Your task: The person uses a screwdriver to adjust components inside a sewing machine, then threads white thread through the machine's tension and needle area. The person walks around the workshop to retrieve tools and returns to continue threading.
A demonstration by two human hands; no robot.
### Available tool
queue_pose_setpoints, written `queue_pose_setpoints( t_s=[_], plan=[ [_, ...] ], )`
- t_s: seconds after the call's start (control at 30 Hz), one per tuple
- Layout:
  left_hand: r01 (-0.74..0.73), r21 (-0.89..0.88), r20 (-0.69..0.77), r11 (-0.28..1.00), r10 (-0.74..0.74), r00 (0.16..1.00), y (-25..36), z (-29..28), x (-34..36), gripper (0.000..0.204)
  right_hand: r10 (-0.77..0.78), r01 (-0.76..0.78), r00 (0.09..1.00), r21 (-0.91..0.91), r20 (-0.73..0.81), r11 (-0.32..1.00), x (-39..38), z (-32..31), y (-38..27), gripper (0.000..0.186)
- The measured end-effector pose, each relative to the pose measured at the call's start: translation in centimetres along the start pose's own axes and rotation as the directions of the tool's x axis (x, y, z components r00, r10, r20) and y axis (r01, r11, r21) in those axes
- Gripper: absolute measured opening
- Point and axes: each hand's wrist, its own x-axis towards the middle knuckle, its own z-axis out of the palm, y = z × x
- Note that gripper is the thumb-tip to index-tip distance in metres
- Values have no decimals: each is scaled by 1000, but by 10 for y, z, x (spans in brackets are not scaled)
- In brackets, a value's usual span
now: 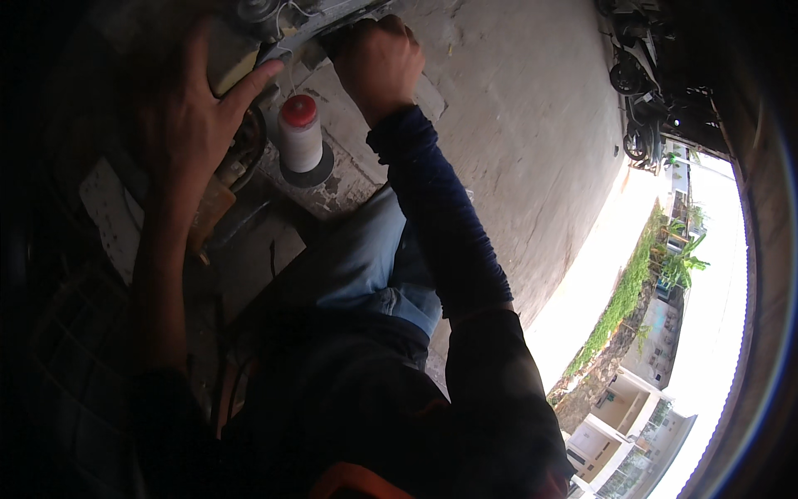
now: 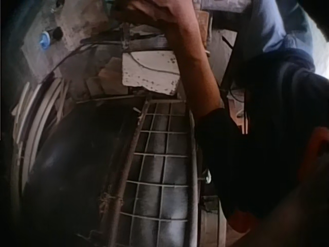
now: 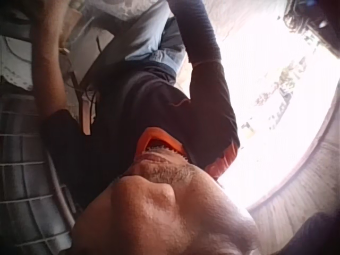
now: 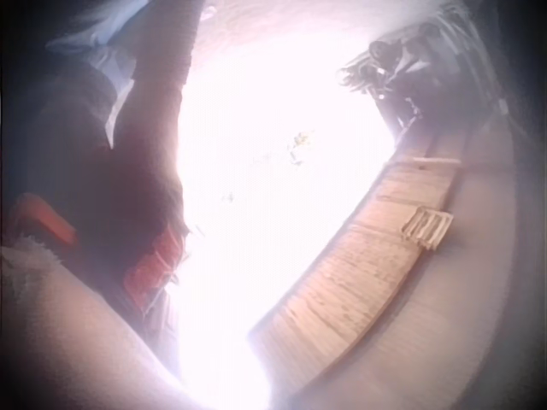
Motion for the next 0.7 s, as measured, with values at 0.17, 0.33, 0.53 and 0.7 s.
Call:
queue_pose_setpoints(
  t_s=[0.17,0.33,0.53,0.7],
  plan=[
    [-100,17,-100,995,101,990,-4,9,0,70,-81,81,996,1,-35,997,-3,0,2,25],
    [-23,-6,8,1000,23,1000,-2,6,-2,70,-23,26,999,58,-45,998,-4,1,1,17],
    [-116,-100,-100,988,106,989,-7,15,-2,71,272,-266,954,63,-125,962,-17,4,-9,10],
    [17,-185,6,983,-16,1000,-3,17,-1,77,219,-200,941,100,-259,975,-27,-10,88,11]
  ],
)
